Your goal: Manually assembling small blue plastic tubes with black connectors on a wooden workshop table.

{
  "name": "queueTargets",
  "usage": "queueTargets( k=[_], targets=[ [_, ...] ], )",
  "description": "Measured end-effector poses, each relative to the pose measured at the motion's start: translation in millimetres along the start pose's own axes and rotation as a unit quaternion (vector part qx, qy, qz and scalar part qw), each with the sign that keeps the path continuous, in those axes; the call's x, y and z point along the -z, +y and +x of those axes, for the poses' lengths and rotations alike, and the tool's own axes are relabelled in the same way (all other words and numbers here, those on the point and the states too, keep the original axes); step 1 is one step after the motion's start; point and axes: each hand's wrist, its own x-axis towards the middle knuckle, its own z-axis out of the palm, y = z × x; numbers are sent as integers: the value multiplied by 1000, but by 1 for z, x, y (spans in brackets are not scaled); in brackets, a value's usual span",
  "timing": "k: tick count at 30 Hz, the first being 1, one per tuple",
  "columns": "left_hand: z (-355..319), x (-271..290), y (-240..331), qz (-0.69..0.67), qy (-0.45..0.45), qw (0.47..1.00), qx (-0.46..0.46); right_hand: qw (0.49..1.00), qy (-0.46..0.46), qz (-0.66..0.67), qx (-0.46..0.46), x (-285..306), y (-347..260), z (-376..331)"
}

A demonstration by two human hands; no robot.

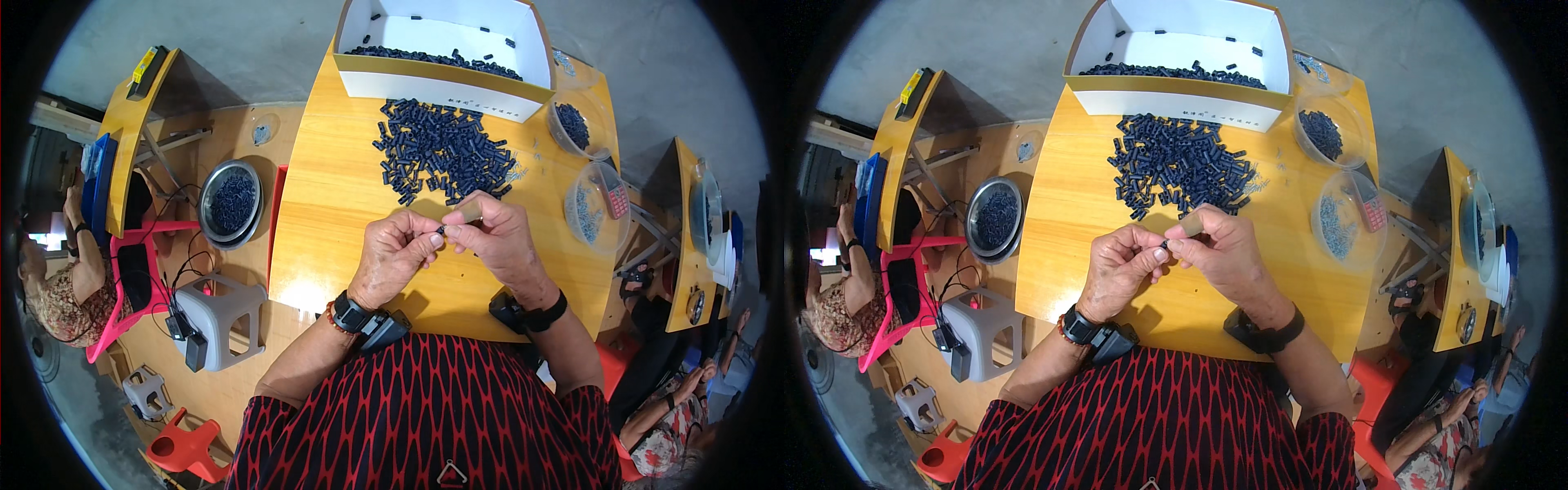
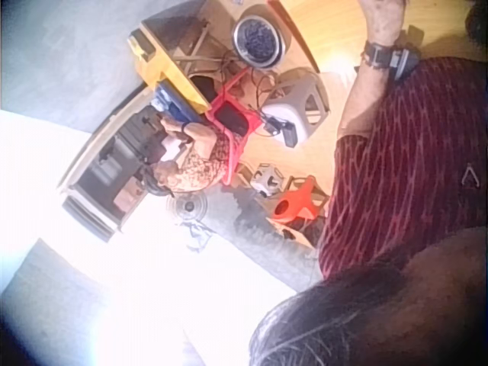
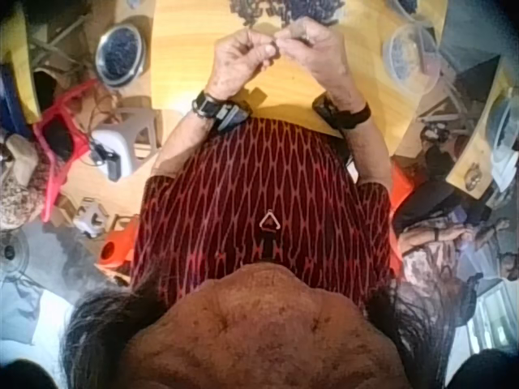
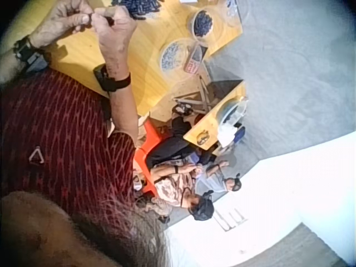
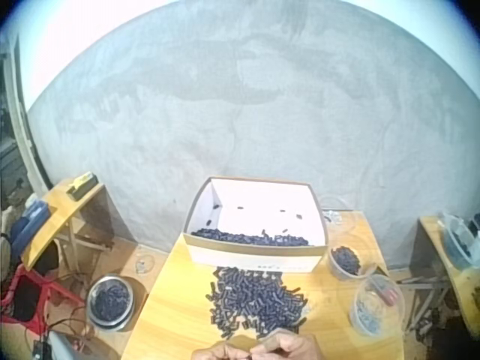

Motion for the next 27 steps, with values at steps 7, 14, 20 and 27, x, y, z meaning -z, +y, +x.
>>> queueTargets(
  k=[7, 14, 20, 27],
  targets=[
    [-2, -1, 0, 16, 2, 1000, 5, 999, -16, -21, 18, 1, -1, 0],
    [-1, -3, 7, -3, 4, 1000, 12, 997, -29, -67, 20, 4, -5, 3],
    [-2, 2, 5, 12, -27, 999, 18, 998, -17, -46, 27, 2, -1, 1],
    [-2, 2, 6, 4, -32, 999, 18, 986, -69, -129, 82, 7, -7, 2]
  ],
)
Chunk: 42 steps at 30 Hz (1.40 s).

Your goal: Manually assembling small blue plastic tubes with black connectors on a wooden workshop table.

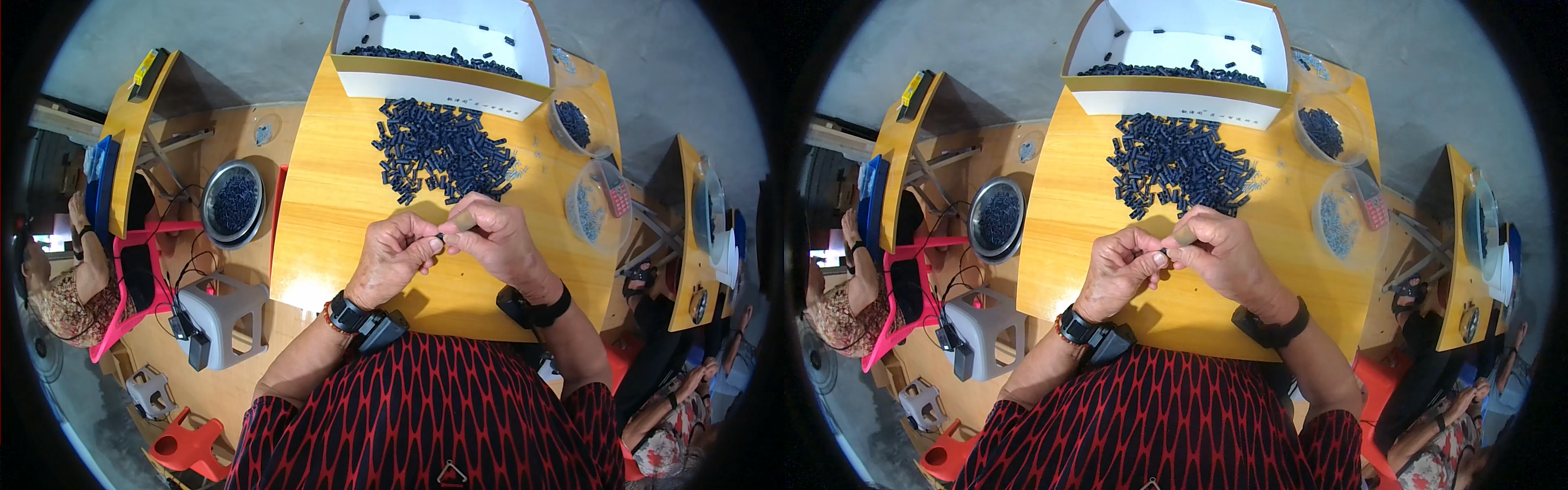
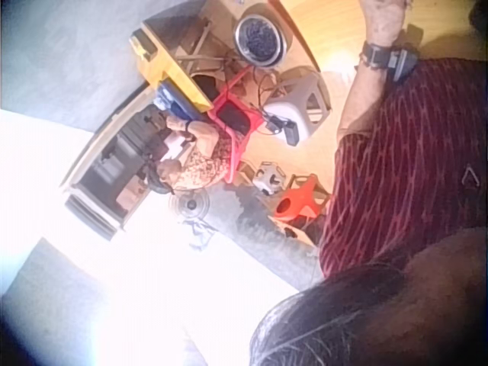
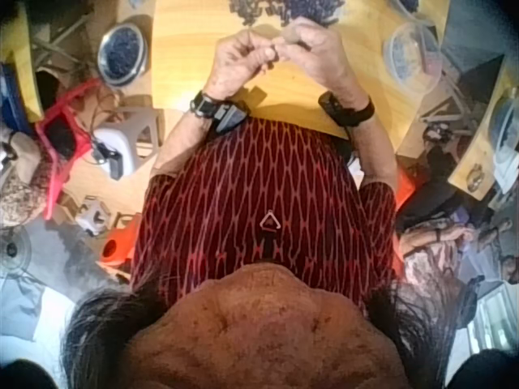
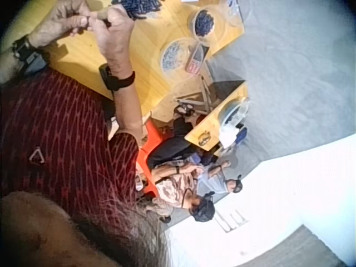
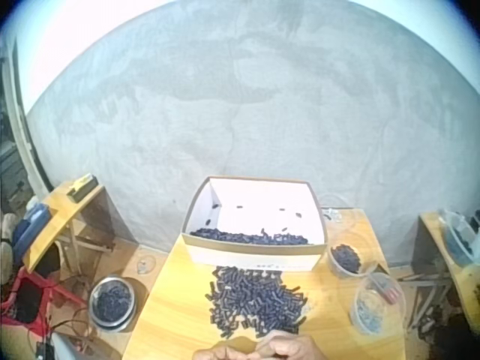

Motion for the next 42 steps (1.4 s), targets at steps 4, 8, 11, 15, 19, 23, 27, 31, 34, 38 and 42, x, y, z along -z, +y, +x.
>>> queueTargets(
  k=[4, 8, 11, 15, 19, 23, 27, 31, 34, 38, 42],
  targets=[
    [1, 0, 0, -12, -1, 1000, 4, 990, 29, 131, -48, -3, 5, -3],
    [1, -2, 3, 10, 1, 1000, -1, 989, 28, 123, -80, 0, 3, -3],
    [2, -2, 3, 18, 0, 1000, 4, 992, 17, 86, -93, 2, 2, -2],
    [2, -2, 0, 25, 3, 1000, -5, 994, 17, 63, -83, 1, -1, 0],
    [3, -1, 1, 18, 6, 1000, -5, 999, 33, -30, 0, -2, 1, -2],
    [1, -1, -1, 7, 12, 1000, -4, 992, 34, -89, 78, -4, -2, 1],
    [1, -3, -1, 6, 16, 1000, -10, 999, 30, -16, 21, -6, -3, -2],
    [0, -9, 1, 16, 19, 998, -49, 989, 34, 110, -94, -6, 3, -5],
    [1, -7, -2, 24, 15, 999, -36, 993, 35, 87, -74, -5, 0, -5],
    [2, -4, -2, 35, 5, 999, -29, 996, 23, 63, -61, 2, 1, -4],
    [3, -4, -1, 39, 7, 999, -15, 999, 6, -49, -15, 6, 4, -3]
  ],
)
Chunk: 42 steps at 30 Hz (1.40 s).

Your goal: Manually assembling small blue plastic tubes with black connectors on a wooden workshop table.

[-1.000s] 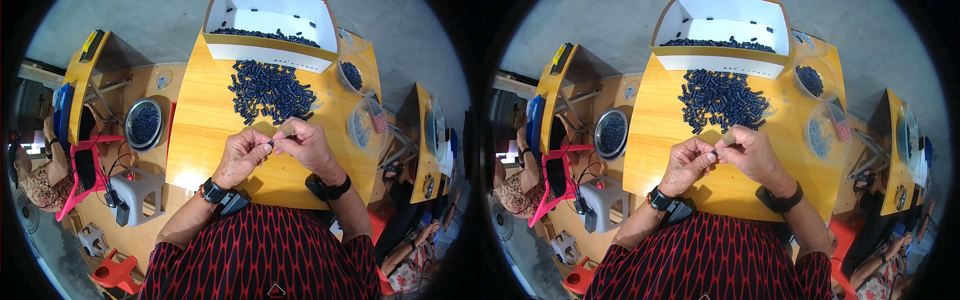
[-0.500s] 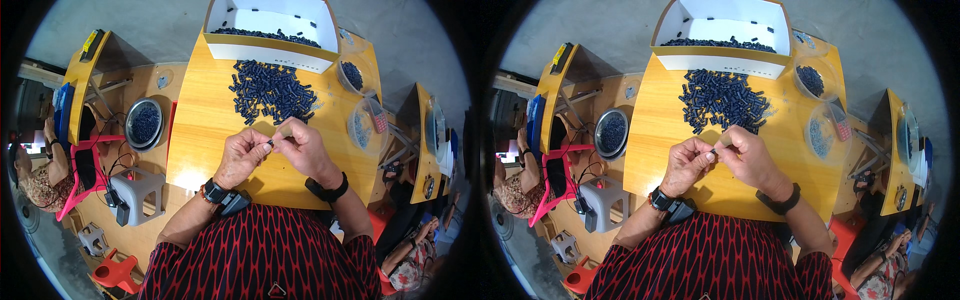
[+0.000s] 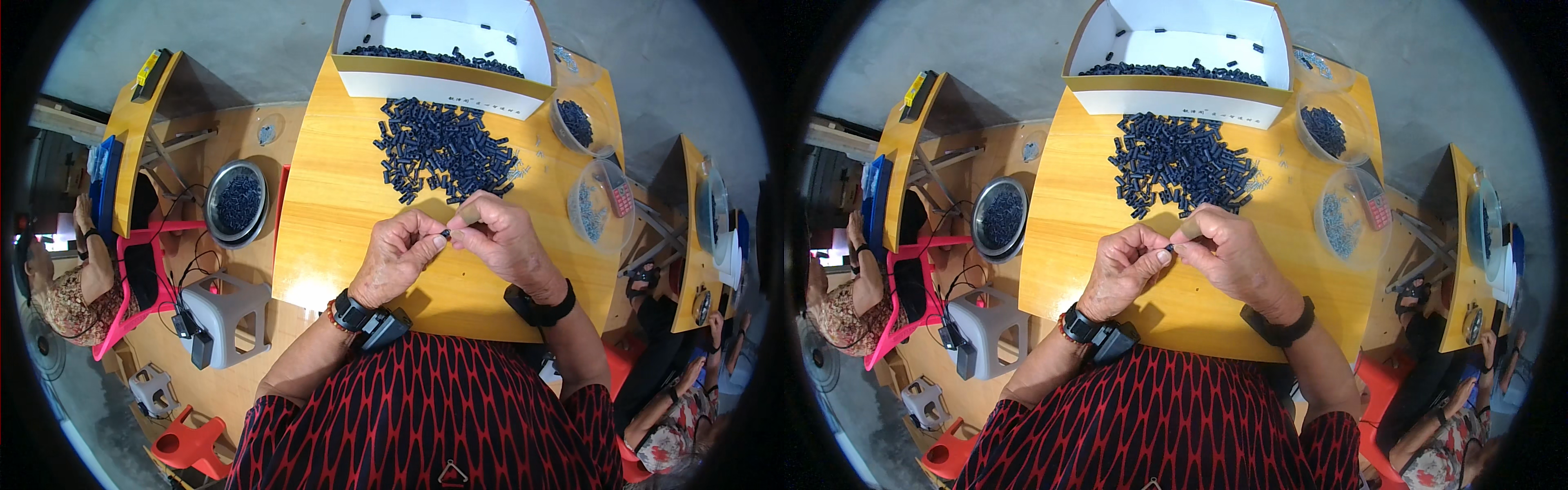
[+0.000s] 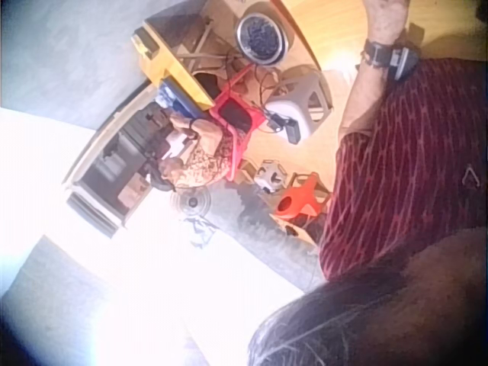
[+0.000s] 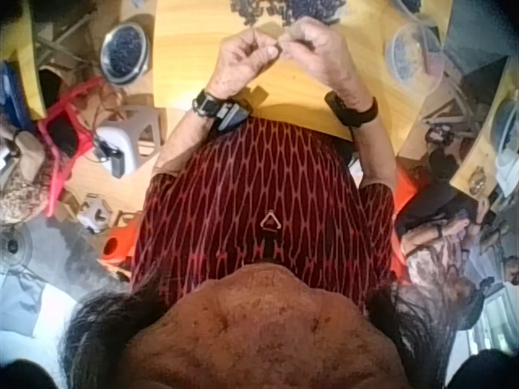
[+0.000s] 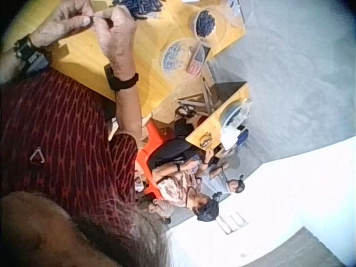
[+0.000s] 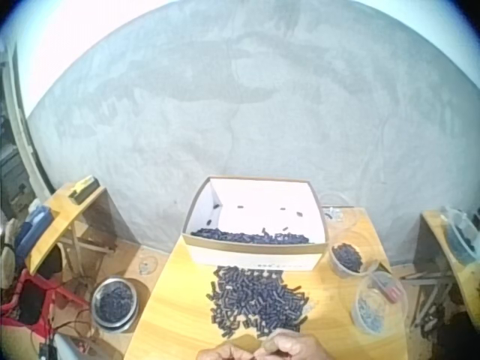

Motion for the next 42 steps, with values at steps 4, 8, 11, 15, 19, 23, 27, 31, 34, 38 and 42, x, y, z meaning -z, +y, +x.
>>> queueTargets(
  k=[4, 8, 11, 15, 19, 23, 27, 31, 34, 38, 42],
  targets=[
    [1, -3, -1, -2, 12, 1000, -10, 995, 23, 68, -69, -3, -5, -2],
    [0, -4, -5, -6, 15, 1000, -18, 988, 19, 105, -112, -3, -8, -1],
    [0, -5, -5, 3, 18, 999, -35, 991, 16, 76, -111, -4, -9, -1],
    [-1, -2, -2, -4, 7, 1000, -21, 997, 24, 41, -66, -8, -5, -5],
    [2, 13, 9, -43, -72, 995, 51, 999, 25, 28, 16, -9, -4, -5],
    [5, 19, 11, -91, -107, 987, 83, 995, 56, 61, 61, -9, -6, -6],
    [5, 17, 9, -89, -87, 990, 68, 996, 25, 71, 39, -6, -5, -4],
    [5, 17, 9, -85, -77, 991, 66, 995, 25, 95, 32, -7, -5, -2],
    [5, 16, 11, -86, -76, 991, 71, 996, 21, 79, 30, -5, -6, -2],
    [5, 17, 10, -76, -78, 992, 70, 997, 18, 60, 41, -6, -4, -1],
    [5, 16, 10, -71, -73, 992, 69, 998, 5, 39, 41, -4, -3, 0]
  ],
)
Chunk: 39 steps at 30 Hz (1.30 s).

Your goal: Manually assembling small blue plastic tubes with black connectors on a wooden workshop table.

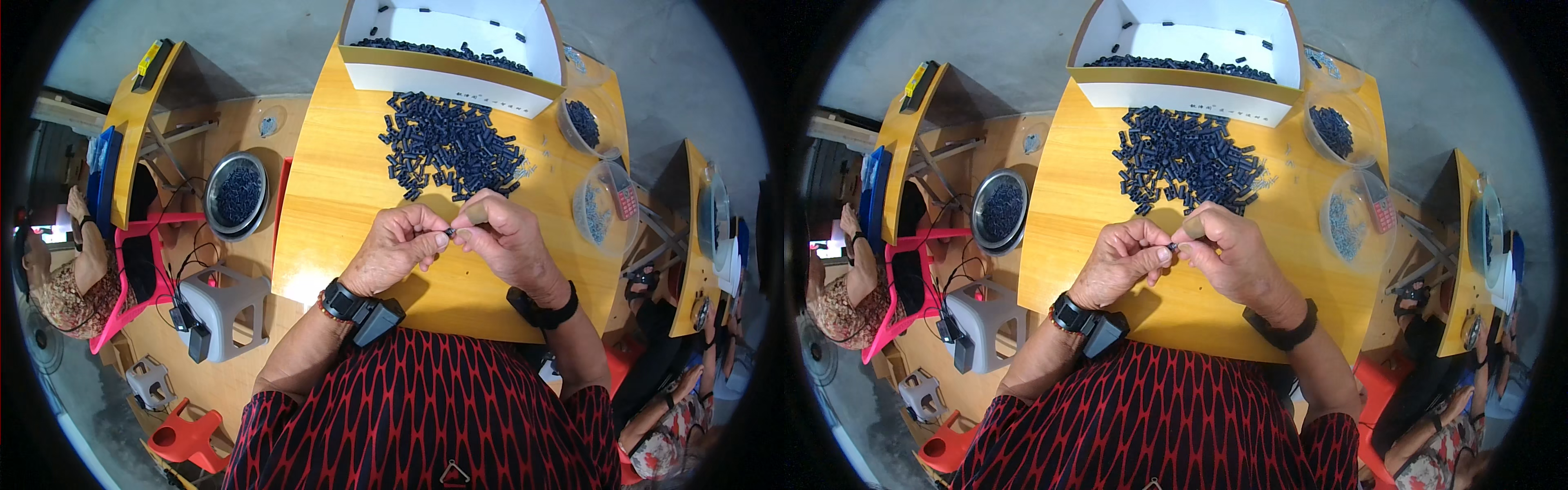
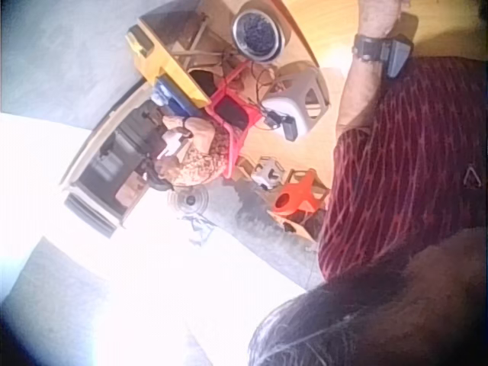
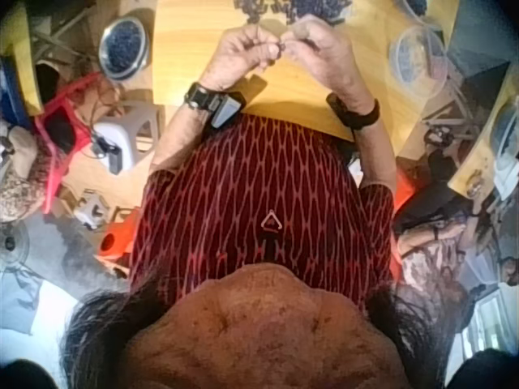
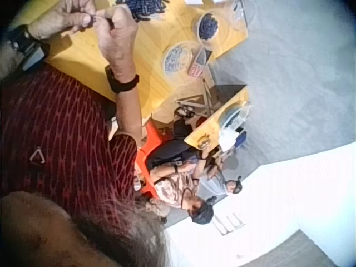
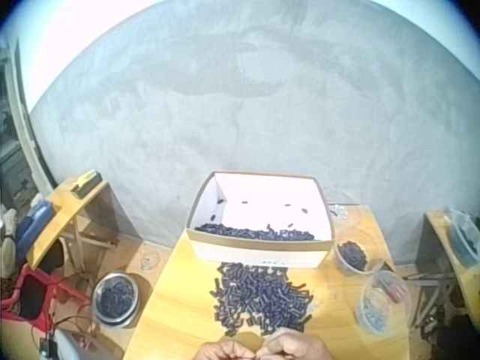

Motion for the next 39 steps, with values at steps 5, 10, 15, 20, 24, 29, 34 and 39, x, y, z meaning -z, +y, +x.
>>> queueTargets(
  k=[5, 10, 15, 20, 24, 29, 34, 39],
  targets=[
    [0, -2, 1, 10, 9, 1000, 6, 999, -2, -33, 13, 3, 0, 1],
    [1, -2, -1, 23, 19, 1000, 7, 993, -22, -109, 35, 4, -9, 4],
    [1, -4, -3, 28, 25, 999, -3, 983, -36, -165, 69, 6, -16, 5],
    [0, -5, -3, 35, 32, 999, -5, 983, -38, -165, 69, 5, -14, 5],
    [0, -5, -3, 28, 33, 999, -15, 999, -9, -22, -35, -1, -4, 1],
    [-1, -4, -3, 35, 35, 998, -25, 999, 6, 20, -50, -2, 1, 1],
    [-2, -2, -1, -4, 29, 999, 12, 997, -68, -36, 22, 6, 1, 6],
    [-2, -3, -3, -38, 32, 999, -1, 999, -29, 27, -30, 1, -8, 5]
  ],
)
